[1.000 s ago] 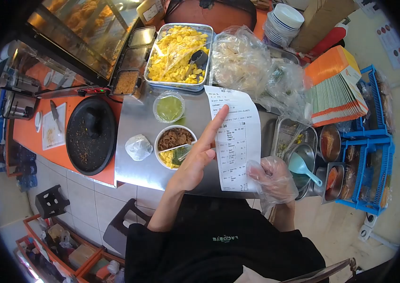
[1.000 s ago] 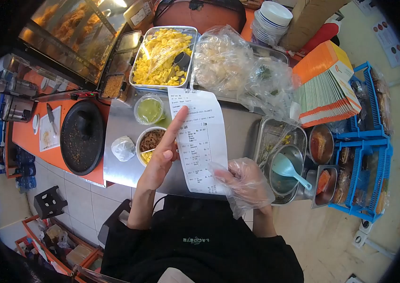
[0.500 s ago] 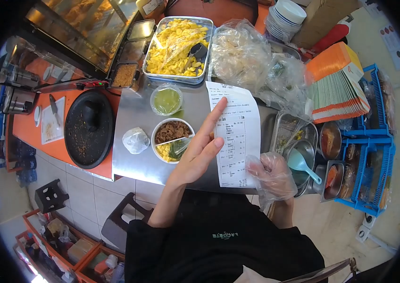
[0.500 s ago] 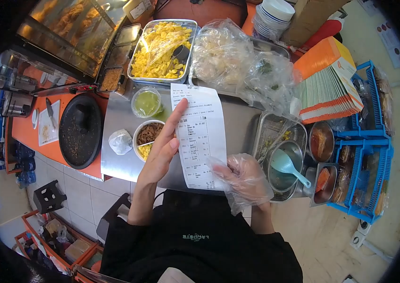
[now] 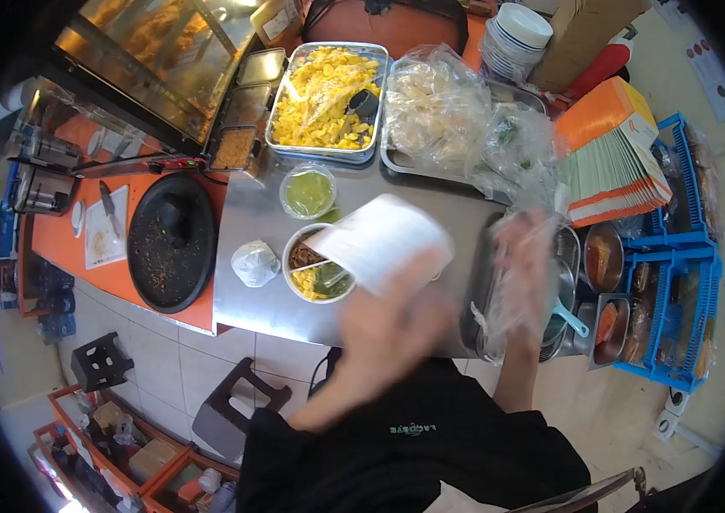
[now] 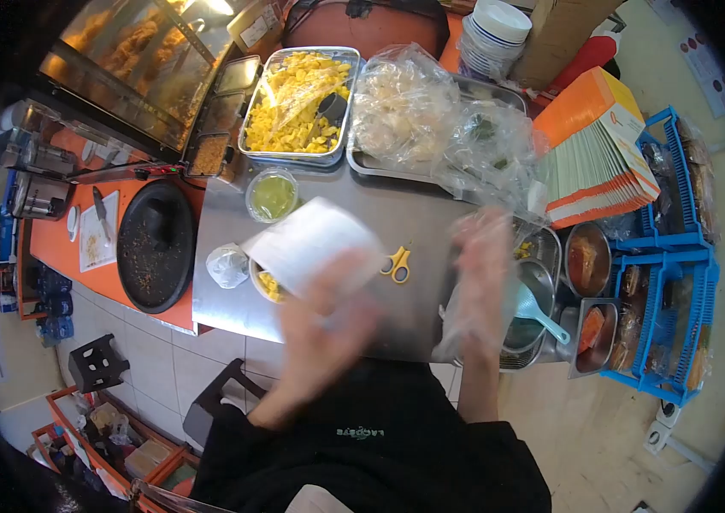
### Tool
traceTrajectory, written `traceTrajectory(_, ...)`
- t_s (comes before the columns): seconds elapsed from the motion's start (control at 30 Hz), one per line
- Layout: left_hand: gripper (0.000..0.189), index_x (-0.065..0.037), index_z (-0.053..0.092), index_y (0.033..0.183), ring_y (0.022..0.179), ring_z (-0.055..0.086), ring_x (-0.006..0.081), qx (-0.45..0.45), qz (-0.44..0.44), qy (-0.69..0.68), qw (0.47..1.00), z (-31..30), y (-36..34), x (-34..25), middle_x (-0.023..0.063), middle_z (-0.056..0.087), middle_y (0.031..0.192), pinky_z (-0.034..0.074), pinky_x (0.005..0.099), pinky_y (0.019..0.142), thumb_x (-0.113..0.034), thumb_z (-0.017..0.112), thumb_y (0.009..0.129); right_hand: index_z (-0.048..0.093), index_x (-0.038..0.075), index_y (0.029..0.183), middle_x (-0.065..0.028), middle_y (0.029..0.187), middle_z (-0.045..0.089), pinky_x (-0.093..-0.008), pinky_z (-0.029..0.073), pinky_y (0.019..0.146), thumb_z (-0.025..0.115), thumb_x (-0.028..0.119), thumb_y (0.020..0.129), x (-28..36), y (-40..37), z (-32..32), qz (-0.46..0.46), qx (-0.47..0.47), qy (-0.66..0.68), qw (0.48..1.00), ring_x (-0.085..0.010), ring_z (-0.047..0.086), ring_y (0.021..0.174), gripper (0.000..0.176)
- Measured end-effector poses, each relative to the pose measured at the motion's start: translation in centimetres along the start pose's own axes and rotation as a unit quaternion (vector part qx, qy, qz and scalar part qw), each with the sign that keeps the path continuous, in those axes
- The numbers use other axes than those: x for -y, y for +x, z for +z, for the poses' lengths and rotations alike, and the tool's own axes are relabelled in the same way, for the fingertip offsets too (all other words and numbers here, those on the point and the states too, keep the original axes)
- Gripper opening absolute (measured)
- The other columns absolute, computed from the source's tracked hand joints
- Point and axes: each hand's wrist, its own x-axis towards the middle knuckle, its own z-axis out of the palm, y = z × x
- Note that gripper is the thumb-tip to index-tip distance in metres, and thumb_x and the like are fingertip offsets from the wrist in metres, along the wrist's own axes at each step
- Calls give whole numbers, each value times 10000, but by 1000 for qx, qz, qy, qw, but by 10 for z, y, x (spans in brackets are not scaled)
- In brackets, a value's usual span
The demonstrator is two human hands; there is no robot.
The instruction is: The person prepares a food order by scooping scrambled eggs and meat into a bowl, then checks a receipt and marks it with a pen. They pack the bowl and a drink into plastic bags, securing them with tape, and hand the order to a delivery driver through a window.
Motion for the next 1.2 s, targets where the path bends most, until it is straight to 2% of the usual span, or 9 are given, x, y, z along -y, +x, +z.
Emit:
traceTrajectory(0.13, 710, -85, 460, 1306, 833, 606, 341, 12, 79, 50, 996, 85, -19, 18, 195, 593, 1053, 495, 422, 714, -258, 739, 677, 129, 72, 1456, -116, 1486, 206, -397, 190, 1083, 535, 373, 901, -20, 31, 5, 133, -86, 224, 962, -255, 174, 1371, 750)
traceTrajectory(0.3, 892, -155, 400, 1348, 912, 594, 323, -107, 49, 84, 989, 70, 16, 7, 159, 599, 1054, 478, 396, 758, -133, 786, 544, 130, 94, 1471, -140, 1493, 193, -423, 175, 1089, 522, 275, 916, -34, 26, 22, 63, -99, 248, 962, -244, 183, 1376, 703)
traceTrajectory(0.43, 657, -65, 410, 1324, 778, 573, 314, -39, 6, 207, 977, 69, 60, 34, 124, 562, 820, 470, 447, 690, -80, 620, 702, 140, 29, 1456, -127, 1483, 229, -372, 242, 1072, 499, 192, 924, -23, -13, 69, 11, 37, 241, 970, -225, 235, 1357, 662)
traceTrajectory(0.5, 596, -69, 435, 1309, 755, 565, 317, -147, 38, 189, 970, 51, 88, 68, 125, 536, 758, 460, 435, 664, -58, 577, 730, 158, 22, 1452, -96, 1456, 282, -315, 359, 985, 547, 128, 894, -6, -48, 59, 143, 171, 44, 974, -189, 356, 1281, 688)
traceTrajectory(0.67, 522, -97, 462, 1293, 794, 594, 348, -146, 175, 89, 970, 23, 80, 68, 184, 587, 851, 479, 456, 655, -47, 529, 778, 474, 58, 1213, -101, 1210, 481, -311, 453, 730, 701, 14, 680, 29, -50, 55, -165, 154, -235, 946, -203, 527, 1005, 581)
traceTrajectory(0.73, 587, -95, 420, 1327, 810, 601, 355, 57, 2, 172, 983, -13, 54, 39, 191, 588, 870, 475, 473, 693, -97, 608, 771, 528, 65, 1031, -115, 1088, 529, -319, 457, 689, 718, 3, 610, 17, -10, 59, -283, 143, -366, 875, -235, 557, 919, 466)
traceTrajectory(0.9, 756, -36, 454, 1287, 1108, 518, 343, -101, -94, 322, 937, -200, -26, 103, 159, 555, 1211, 421, 399, 893, -175, 802, 630, 638, 75, 1017, -114, 889, 618, -315, 473, 655, 677, 97, 731, -51, 60, 68, -317, -18, -513, 797, -239, 603, 729, 289)
traceTrajectory(0.97, 759, -6, 452, 1270, 1062, 525, 373, -90, -226, 374, 895, -222, -55, 137, 186, 552, 1192, 428, 404, 886, -237, 799, 636, 647, 97, 1080, -117, 906, 636, -307, 475, 635, 661, 134, 776, -60, 59, 86, -302, -40, -523, 796, -227, 604, 690, 306)
traceTrajectory(1.2, 925, 27, 376, 1315, 989, 534, 370, 50, -222, 299, 927, -199, -78, 216, 214, 544, 1139, 443, 428, 818, -352, 816, 595, 658, 51, 1080, -45, 826, 670, -232, 448, 536, 636, 127, 829, -75, -29, 122, 48, 2, -290, 956, -75, 567, 563, 263)
